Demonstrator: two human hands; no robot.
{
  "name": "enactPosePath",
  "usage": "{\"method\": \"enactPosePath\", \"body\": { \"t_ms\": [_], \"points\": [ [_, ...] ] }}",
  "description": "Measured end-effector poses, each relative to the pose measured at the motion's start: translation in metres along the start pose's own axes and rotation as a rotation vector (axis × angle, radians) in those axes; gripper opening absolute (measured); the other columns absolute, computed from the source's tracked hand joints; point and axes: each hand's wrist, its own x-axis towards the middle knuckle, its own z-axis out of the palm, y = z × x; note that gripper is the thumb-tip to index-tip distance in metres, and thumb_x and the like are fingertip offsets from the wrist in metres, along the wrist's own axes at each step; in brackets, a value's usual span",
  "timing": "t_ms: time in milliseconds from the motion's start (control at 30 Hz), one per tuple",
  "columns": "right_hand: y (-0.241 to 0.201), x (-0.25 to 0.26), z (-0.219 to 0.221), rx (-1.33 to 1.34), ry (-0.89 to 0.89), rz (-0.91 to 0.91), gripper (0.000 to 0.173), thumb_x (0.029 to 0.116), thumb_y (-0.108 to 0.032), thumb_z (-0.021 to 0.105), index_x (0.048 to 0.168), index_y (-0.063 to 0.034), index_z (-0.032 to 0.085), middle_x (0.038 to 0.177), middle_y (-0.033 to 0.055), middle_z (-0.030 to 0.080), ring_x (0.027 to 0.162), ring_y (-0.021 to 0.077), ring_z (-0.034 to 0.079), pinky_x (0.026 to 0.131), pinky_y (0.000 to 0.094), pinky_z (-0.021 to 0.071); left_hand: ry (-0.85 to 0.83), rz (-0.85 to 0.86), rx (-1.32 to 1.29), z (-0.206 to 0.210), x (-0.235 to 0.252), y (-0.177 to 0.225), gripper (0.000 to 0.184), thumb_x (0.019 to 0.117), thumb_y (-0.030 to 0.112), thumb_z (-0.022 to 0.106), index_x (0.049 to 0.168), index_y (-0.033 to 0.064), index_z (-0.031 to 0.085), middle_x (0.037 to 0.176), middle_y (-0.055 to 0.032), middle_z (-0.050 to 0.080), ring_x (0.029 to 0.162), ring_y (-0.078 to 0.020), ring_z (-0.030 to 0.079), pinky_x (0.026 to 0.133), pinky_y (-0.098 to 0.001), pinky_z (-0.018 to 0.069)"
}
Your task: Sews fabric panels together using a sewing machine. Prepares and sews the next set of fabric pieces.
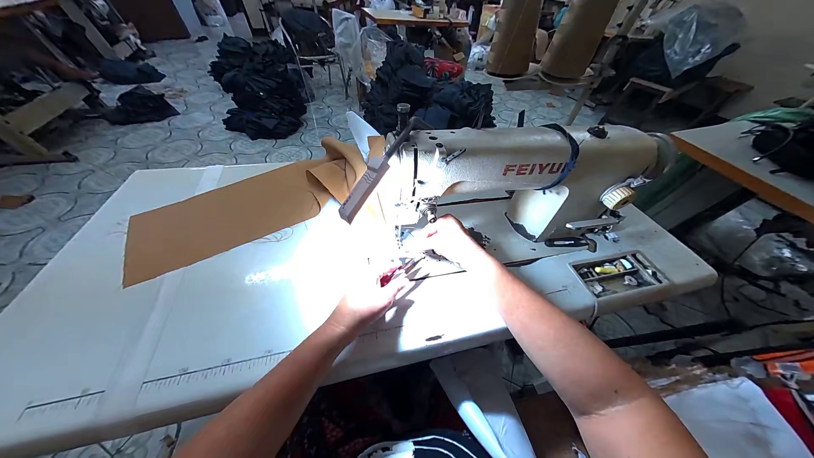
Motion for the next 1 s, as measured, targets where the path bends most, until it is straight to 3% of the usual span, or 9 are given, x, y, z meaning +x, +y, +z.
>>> {"method": "enactPosePath", "body": {
  "t_ms": [67, 200, 500, 567, 633, 700, 767, 867, 1000],
  "points": [
    [0.0, -0.001, 0.001, 0.04, 0.017, -0.032, 0.015, 0.0834, -0.007, 0.082, 0.091, 0.0043, 0.075, 0.086, 0.0139, 0.072, 0.08, 0.0191, 0.066, 0.08, 0.0415, 0.0534, 0.058, 0.059, 0.035, 0.008, 0.007, -0.002, 0.029, 0.1045, 0.02, 0.057, 0.121, -0.0011, 0.07, 0.106, -0.014, 0.071, 0.097, -0.0165, 0.066, 0.092, -0.0367, 0.0507],
    [0.0, -0.002, 0.001, 0.089, 0.044, -0.053, 0.01, 0.0822, -0.003, 0.081, 0.087, 0.0032, 0.075, 0.084, 0.0113, 0.073, 0.08, 0.0158, 0.067, 0.08, 0.039, 0.0545, 0.135, 0.12, 0.025, 0.02, 0.016, -0.003, 0.029, 0.1033, 0.018, 0.058, 0.122, 0.0007, 0.071, 0.105, -0.0136, 0.073, 0.096, -0.0171, 0.068, 0.091, -0.0375, 0.052],
    [0.003, 0.001, 0.0, 0.02, 0.03, -0.065, 0.01, 0.086, -0.005, 0.079, 0.092, 0.0032, 0.076, 0.088, 0.0145, 0.073, 0.084, 0.0205, 0.068, 0.083, 0.0423, 0.0542, 0.045, 0.017, 0.131, 0.018, 0.014, -0.006, 0.032, 0.1064, 0.02, 0.052, 0.126, 0.0012, 0.069, 0.113, -0.0157, 0.073, 0.106, -0.0208, 0.068, 0.097, -0.0407, 0.0502],
    [0.006, 0.0, -0.001, 0.026, 0.041, -0.098, 0.006, 0.0853, -0.001, 0.077, 0.09, 0.003, 0.076, 0.085, 0.0134, 0.072, 0.08, 0.0188, 0.067, 0.079, 0.0403, 0.0538, 0.057, 0.113, 0.24, 0.019, 0.012, -0.016, 0.035, 0.1044, 0.022, 0.054, 0.129, 0.001, 0.067, 0.113, -0.018, 0.072, 0.105, -0.0274, 0.068, 0.096, -0.047, 0.051],
    [0.006, -0.004, 0.0, 0.053, 0.037, -0.096, 0.009, 0.081, 0.001, 0.08, 0.089, 0.0027, 0.075, 0.08, 0.0112, 0.071, 0.073, 0.0157, 0.065, 0.072, 0.0366, 0.0545, 0.231, 0.377, 0.32, 0.021, 0.011, -0.023, 0.036, 0.1004, 0.021, 0.057, 0.128, -0.0012, 0.067, 0.116, -0.019, 0.071, 0.105, -0.0307, 0.069, 0.094, -0.0487, 0.0538],
    [0.007, -0.011, 0.002, 0.049, 0.002, -0.068, 0.018, 0.0782, 0.002, 0.082, 0.092, 0.0039, 0.07, 0.082, 0.0123, 0.067, 0.073, 0.0175, 0.063, 0.069, 0.0365, 0.0542, 0.383, 0.698, 0.422, 0.016, 0.02, -0.024, 0.032, 0.0991, 0.013, 0.056, 0.126, 0.0004, 0.069, 0.121, -0.0158, 0.071, 0.109, -0.0275, 0.07, 0.096, -0.0453, 0.0556],
    [0.011, -0.016, 0.006, 0.026, -0.014, -0.056, 0.021, 0.0754, 0.007, 0.078, 0.091, 0.0045, 0.064, 0.084, 0.0154, 0.063, 0.073, 0.0216, 0.06, 0.066, 0.0398, 0.0518, 0.351, 0.886, 0.527, 0.006, 0.033, -0.023, 0.032, 0.098, 0.007, 0.054, 0.125, 0.0073, 0.071, 0.123, -0.011, 0.07, 0.113, -0.0246, 0.067, 0.098, -0.0443, 0.0528],
    [0.01, -0.024, 0.005, 0.049, -0.007, 0.021, 0.028, 0.0738, 0.004, 0.084, 0.092, 0.0042, 0.062, 0.086, 0.015, 0.062, 0.073, 0.0198, 0.057, 0.065, 0.0375, 0.0487, 0.187, 0.961, 0.624, -0.003, 0.052, -0.035, 0.036, 0.0982, 0.01, 0.053, 0.129, 0.0121, 0.071, 0.128, -0.0087, 0.071, 0.124, -0.0272, 0.065, 0.107, -0.0489, 0.0483],
    [0.008, -0.029, 0.005, 0.198, 0.009, 0.111, 0.031, 0.0781, 0.003, 0.083, 0.097, 0.0034, 0.058, 0.077, 0.0076, 0.061, 0.06, 0.008, 0.056, 0.056, 0.0223, 0.0487, 0.069, 0.838, 0.448, -0.01, 0.058, -0.038, 0.024, 0.101, 0.016, 0.057, 0.107, 0.0061, 0.078, 0.099, -0.0104, 0.075, 0.096, -0.0224, 0.072, 0.089, -0.0423, 0.0551]
  ]
}}
